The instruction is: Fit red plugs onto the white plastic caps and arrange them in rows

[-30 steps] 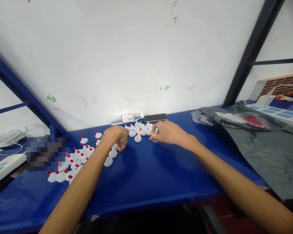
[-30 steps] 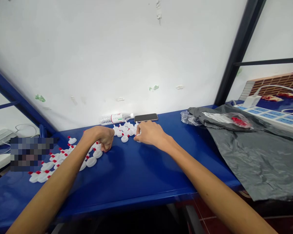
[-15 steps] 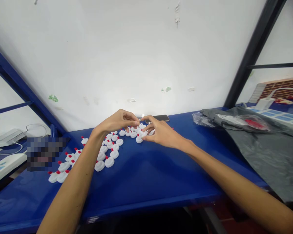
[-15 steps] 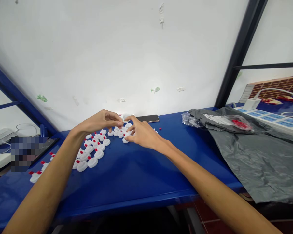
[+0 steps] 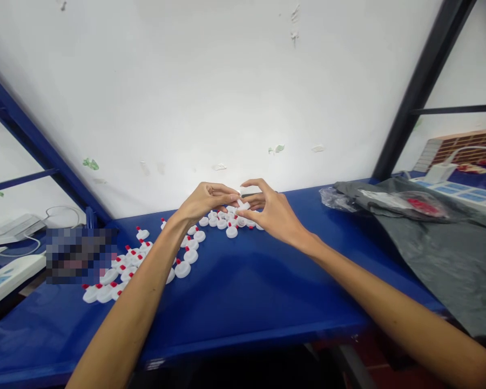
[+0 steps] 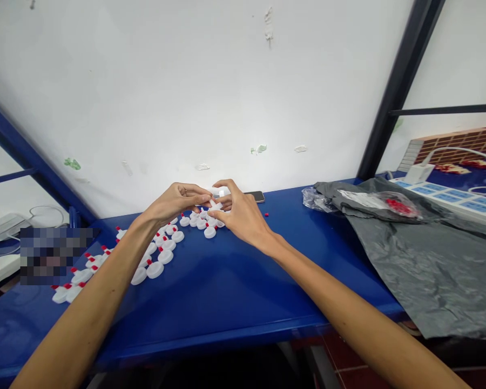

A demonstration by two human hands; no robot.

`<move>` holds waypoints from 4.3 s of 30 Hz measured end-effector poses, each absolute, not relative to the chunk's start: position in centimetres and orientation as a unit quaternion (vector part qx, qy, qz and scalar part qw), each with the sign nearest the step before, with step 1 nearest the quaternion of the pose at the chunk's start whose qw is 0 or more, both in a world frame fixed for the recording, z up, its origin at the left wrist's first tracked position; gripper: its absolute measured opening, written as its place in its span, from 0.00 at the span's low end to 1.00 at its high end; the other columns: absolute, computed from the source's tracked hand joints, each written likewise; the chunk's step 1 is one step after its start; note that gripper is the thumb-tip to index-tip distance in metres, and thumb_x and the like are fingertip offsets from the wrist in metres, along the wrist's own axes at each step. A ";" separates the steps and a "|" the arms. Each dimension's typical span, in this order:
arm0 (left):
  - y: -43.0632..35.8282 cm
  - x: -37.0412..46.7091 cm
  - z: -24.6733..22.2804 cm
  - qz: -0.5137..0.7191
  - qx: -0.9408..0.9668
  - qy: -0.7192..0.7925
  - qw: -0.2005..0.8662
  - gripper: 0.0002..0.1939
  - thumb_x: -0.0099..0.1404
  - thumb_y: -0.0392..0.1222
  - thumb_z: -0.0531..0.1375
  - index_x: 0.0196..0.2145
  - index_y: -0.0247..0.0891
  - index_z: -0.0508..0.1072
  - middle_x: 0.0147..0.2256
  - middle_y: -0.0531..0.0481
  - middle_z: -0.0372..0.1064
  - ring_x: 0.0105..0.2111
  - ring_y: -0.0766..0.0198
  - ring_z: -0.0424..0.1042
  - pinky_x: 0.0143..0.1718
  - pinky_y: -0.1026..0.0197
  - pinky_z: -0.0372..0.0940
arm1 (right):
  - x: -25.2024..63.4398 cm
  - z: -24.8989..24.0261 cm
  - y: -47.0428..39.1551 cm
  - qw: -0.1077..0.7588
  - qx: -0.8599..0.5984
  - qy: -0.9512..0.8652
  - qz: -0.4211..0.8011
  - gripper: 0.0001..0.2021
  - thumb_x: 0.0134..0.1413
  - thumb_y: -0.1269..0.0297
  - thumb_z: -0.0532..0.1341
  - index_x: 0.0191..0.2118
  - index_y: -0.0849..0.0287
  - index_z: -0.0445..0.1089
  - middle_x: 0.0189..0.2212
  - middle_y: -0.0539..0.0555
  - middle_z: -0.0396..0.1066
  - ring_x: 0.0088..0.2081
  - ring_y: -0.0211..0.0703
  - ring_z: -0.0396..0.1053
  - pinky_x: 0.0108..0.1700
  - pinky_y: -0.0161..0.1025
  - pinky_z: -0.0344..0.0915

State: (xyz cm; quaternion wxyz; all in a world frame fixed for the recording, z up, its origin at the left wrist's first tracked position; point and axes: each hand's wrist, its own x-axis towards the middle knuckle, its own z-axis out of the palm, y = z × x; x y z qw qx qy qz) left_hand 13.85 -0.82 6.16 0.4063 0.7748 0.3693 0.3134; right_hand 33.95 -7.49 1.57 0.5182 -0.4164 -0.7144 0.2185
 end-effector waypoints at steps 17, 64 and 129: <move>-1.1 12.3 5.9 -0.049 0.822 0.432 0.368 0.08 0.48 0.33 0.64 0.28 0.40 0.82 0.29 0.49 0.81 0.31 0.59 0.78 0.32 0.62 0.71 | 33.8 0.0 -6.6 0.271 -0.501 -0.820 0.055 0.15 0.69 0.67 0.53 0.51 0.58 0.77 0.43 0.57 0.81 0.42 0.49 0.78 0.42 0.39 0.64; -5.7 23.9 -4.1 0.180 0.943 0.265 0.089 0.14 0.73 0.39 0.55 0.43 0.38 0.82 0.47 0.41 0.76 0.44 0.52 0.76 0.43 0.53 0.71 | 38.2 1.8 -5.3 0.161 -0.700 -0.695 0.015 0.10 0.63 0.66 0.60 0.45 0.62 0.77 0.43 0.67 0.79 0.45 0.59 0.77 0.41 0.44 0.66; -1.3 14.8 3.0 0.047 0.904 0.364 0.217 0.10 0.51 0.33 0.62 0.31 0.40 0.81 0.30 0.52 0.79 0.25 0.63 0.72 0.25 0.62 0.63 | 39.6 0.5 -3.3 0.207 -0.632 -0.747 0.015 0.10 0.65 0.69 0.61 0.46 0.57 0.80 0.40 0.58 0.81 0.41 0.48 0.77 0.38 0.36 0.63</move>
